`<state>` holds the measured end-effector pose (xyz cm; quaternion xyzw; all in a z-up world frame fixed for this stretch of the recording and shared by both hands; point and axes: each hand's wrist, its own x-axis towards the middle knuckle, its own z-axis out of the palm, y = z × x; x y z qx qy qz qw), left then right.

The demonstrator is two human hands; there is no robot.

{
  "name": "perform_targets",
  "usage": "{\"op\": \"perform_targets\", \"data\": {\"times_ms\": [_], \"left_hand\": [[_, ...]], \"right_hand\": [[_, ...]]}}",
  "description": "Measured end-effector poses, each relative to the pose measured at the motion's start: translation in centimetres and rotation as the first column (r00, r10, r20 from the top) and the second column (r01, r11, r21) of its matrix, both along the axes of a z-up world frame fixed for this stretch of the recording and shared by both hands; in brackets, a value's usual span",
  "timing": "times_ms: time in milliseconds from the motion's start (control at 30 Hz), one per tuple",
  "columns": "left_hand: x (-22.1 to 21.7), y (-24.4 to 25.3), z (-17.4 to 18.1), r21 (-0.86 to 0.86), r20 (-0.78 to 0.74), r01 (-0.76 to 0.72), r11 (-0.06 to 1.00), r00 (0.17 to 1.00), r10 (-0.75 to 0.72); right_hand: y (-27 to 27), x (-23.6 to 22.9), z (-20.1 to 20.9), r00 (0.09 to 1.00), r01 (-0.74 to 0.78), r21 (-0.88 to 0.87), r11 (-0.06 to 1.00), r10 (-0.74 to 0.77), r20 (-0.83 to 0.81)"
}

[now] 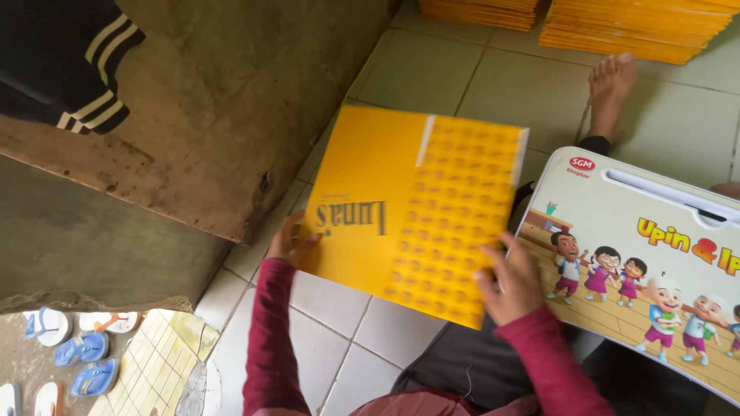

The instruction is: Applying glue to the edges of yellow paper folders and folding them to assemble

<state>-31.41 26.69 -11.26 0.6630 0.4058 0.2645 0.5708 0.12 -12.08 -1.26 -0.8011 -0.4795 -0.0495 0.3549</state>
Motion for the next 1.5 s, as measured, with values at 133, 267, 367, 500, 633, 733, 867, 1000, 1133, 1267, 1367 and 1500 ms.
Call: {"op": "perform_targets", "data": {"times_ms": [133, 267, 367, 500, 633, 733, 867, 1000, 1133, 1267, 1367, 1500], "left_hand": [[-1.7, 7.2, -6.1, 0.174, -0.542, 0.056, 0.983, 0.839, 0.048], [1.3, 8.0, -12.9, 0.221, -0.696, 0.165, 0.961, 0.717, 0.037], [3.9, 7.2, -14.0, 0.181, -0.660, 0.189, 0.965, 0.751, -0.023], [6.5, 6.2, -13.3, 0.023, -0.797, 0.196, 0.980, 0.595, -0.101], [9.0, 4.0, -7.7, -0.060, -0.849, 0.057, 0.997, 0.522, -0.081], [9.5, 4.4, -8.5, -0.053, -0.858, 0.069, 0.996, 0.508, -0.081], [9.6, 5.1, -9.4, -0.011, -0.834, 0.083, 0.996, 0.549, -0.055], [8.8, 6.6, -12.5, 0.025, -0.831, 0.078, 0.997, 0.555, -0.022], [9.5, 6.6, -11.9, 0.031, -0.833, 0.071, 0.997, 0.552, -0.014], [9.8, 7.4, -12.7, 0.066, -0.825, 0.091, 0.994, 0.565, 0.003], [10.3, 6.1, -10.5, 0.096, -0.810, 0.078, 0.992, 0.586, 0.032], [15.3, 3.9, -7.3, 0.537, -0.531, 0.130, 0.833, 0.820, 0.214]], "right_hand": [[4.8, -4.2, -4.7, 0.965, -0.250, -0.027, 0.968, 0.251, 0.069], [5.9, -4.6, -12.9, 0.981, -0.192, -0.458, 0.868, 0.181, -0.068], [6.6, -2.9, -13.8, 0.907, -0.177, -0.623, 0.762, -0.120, -0.404], [7.0, -3.8, -12.3, 0.689, -0.229, -0.589, 0.775, -0.298, -0.660], [6.6, -5.2, -13.4, 0.659, -0.344, -0.621, 0.704, -0.291, -0.694], [5.9, -5.4, -14.3, 0.659, -0.326, -0.613, 0.720, -0.292, -0.693], [6.1, -4.1, -12.9, 0.576, -0.299, -0.488, 0.820, -0.253, -0.778], [6.1, -3.4, -13.3, 0.607, -0.214, -0.426, 0.879, -0.222, -0.763], [6.1, -3.1, -13.9, 0.629, -0.204, -0.389, 0.898, -0.184, -0.755], [6.4, -3.5, -17.3, 0.693, -0.157, -0.388, 0.908, -0.178, -0.699], [5.4, -5.0, -18.4, 0.752, -0.027, -0.320, 0.947, -0.192, -0.630], [0.2, -6.2, -14.6, 0.889, -0.086, 0.141, 0.986, 0.140, -0.436]]}}
